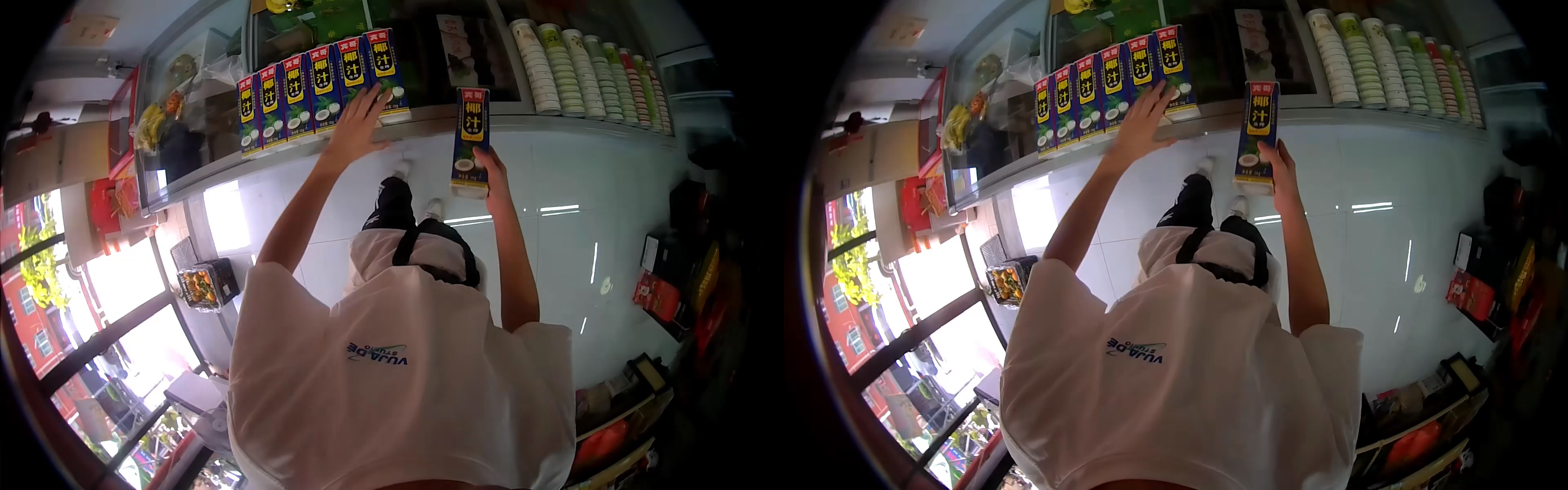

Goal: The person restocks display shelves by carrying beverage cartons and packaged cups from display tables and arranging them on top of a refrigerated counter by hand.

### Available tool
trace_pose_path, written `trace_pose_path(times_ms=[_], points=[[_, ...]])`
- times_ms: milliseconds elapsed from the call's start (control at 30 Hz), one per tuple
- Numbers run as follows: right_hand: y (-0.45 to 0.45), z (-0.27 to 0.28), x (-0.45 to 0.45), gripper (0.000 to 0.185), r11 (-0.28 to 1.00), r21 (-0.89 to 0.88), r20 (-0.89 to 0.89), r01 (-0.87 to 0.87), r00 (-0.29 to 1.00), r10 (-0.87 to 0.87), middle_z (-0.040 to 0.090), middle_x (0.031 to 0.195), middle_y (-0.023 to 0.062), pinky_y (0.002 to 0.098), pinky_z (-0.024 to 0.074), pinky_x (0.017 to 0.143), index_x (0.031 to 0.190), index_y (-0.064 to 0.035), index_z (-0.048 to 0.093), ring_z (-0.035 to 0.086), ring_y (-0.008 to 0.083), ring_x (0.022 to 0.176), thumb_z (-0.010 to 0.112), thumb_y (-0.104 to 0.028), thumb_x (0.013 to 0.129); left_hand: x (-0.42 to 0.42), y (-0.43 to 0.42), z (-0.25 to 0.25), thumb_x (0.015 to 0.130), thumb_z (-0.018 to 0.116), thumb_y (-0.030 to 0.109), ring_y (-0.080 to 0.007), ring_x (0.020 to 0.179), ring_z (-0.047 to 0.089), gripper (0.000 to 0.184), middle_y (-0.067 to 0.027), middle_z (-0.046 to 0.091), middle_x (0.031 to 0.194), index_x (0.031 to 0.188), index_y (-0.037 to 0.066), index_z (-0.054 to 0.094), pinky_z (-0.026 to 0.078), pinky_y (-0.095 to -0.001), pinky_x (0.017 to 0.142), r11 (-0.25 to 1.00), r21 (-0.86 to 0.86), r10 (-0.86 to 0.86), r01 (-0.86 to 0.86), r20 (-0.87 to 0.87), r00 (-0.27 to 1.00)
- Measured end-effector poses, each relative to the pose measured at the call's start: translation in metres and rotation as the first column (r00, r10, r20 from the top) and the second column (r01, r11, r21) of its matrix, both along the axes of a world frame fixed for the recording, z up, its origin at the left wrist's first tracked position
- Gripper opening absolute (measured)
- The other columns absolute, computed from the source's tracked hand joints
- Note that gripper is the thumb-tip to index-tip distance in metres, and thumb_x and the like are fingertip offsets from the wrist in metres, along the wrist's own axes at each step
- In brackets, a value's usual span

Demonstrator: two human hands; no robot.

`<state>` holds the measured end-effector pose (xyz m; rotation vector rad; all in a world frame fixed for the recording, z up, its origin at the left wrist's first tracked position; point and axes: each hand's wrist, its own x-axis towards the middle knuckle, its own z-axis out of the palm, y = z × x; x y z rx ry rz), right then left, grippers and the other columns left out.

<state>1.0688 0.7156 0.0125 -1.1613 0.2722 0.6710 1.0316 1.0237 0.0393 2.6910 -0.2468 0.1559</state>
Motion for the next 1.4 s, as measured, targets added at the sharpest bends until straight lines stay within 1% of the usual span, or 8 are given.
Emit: trace_pose_path(times_ms=[67,333,467,600,1100,1200,1300,1400], points=[[0.024,-0.001,0.033,0.045,1.0,0.021,0.016,0.011,1.0,-0.011,0.062,0.102,0.0051,0.0271,0.051,0.075,0.119,-0.0048,0.053,0.063,0.0147,0.088,0.067,-0.028,0.082,0.038,0.026,-0.01,0.067,0.075,0.037,-0.038,0.135,0.028,0.095,-0.015,0.021,0.15,0.145,0.017,0.026,0.028,-0.0485,0.108,0.985,0.164,-0.046,0.046,0.002,0.999],[0.11,-0.031,0.129,0.06,0.997,-0.03,-0.025,0.075,0.997,-0.076,0.06,0.114,0.0076,0.0248,0.0448,0.086,0.132,-0.0035,0.047,0.059,0.0144,0.101,0.07,-0.026,0.081,0.063,0.051,-0.042,0.066,0.074,0.05,-0.0315,0.139,0.022,0.1,-0.0144,0.018,0.153,0.147,0.019,0.025,0.018,-0.0535,0.111,0.982,0.137,-0.117,0.131,-0.103,0.988],[0.144,-0.035,0.165,0.064,0.981,-0.186,0.196,-0.057,0.976,0.094,0.06,0.116,0.0088,0.0239,0.0441,0.086,0.135,-0.0006,0.044,0.057,0.013,0.103,0.069,-0.025,0.082,0.067,0.056,-0.037,0.067,0.073,0.055,-0.0283,0.14,0.022,0.101,-0.0138,0.018,0.153,0.147,0.018,0.024,0.017,-0.0521,0.112,0.967,0.158,-0.173,0.2,-0.166,0.971],[0.154,-0.049,0.169,0.063,0.957,-0.279,0.281,-0.076,0.947,0.157,0.06,0.118,0.0117,0.0246,0.0419,0.09,0.132,0.0021,0.048,0.055,0.0134,0.106,0.071,-0.026,0.081,0.07,0.061,-0.035,0.058,0.081,0.039,-0.0284,0.139,0.025,0.104,-0.016,0.022,0.151,0.145,0.017,0.028,0.019,-0.0504,0.111,0.981,0.035,-0.182,0.189,-0.151,0.972],[0.152,-0.046,0.156,0.057,0.927,-0.366,0.163,-0.082,0.975,0.151,0.053,0.125,0.0114,0.0262,0.0385,0.094,0.135,-0.0025,0.047,0.052,0.017,0.109,0.064,-0.03,0.088,0.089,0.065,-0.038,0.055,0.08,0.038,-0.0313,0.137,0.027,0.102,-0.0191,0.026,0.148,0.142,0.012,0.034,0.019,-0.052,0.111,0.98,-0.007,-0.195,0.197,-0.178,0.965],[0.144,-0.056,0.152,0.053,0.81,-0.583,0.385,-0.061,0.858,0.342,0.045,0.133,0.0122,0.0325,0.0299,0.104,0.132,-0.0041,0.051,0.04,0.0243,0.124,0.059,-0.035,0.09,0.089,0.065,-0.04,0.056,0.079,0.037,-0.0317,0.137,0.027,0.1,-0.0191,0.026,0.148,0.142,0.011,0.034,0.019,-0.0523,0.111,0.978,0.004,-0.204,0.208,-0.174,0.963],[0.136,-0.052,0.149,0.052,0.637,-0.769,0.352,-0.054,0.797,0.492,0.046,0.131,0.0127,0.034,0.0306,0.104,0.129,-0.0043,0.053,0.04,0.0263,0.124,0.059,-0.037,0.089,0.089,0.063,-0.038,0.058,0.078,0.037,-0.0322,0.137,0.027,0.099,-0.0191,0.026,0.148,0.142,0.011,0.034,0.018,-0.0523,0.111,0.978,0.003,-0.204,0.208,-0.17,0.964],[0.136,-0.06,0.143,0.056,0.773,-0.629,0.342,-0.084,0.862,0.373,0.048,0.129,0.0135,0.0368,0.0303,0.103,0.131,-0.0056,0.052,0.045,0.0268,0.118,0.059,-0.041,0.088,0.088,0.061,-0.039,0.059,0.077,0.037,-0.0324,0.137,0.027,0.097,-0.019,0.026,0.148,0.142,0.011,0.034,0.018,-0.0523,0.111,0.979,0.009,-0.201,0.205,-0.165,0.966]])
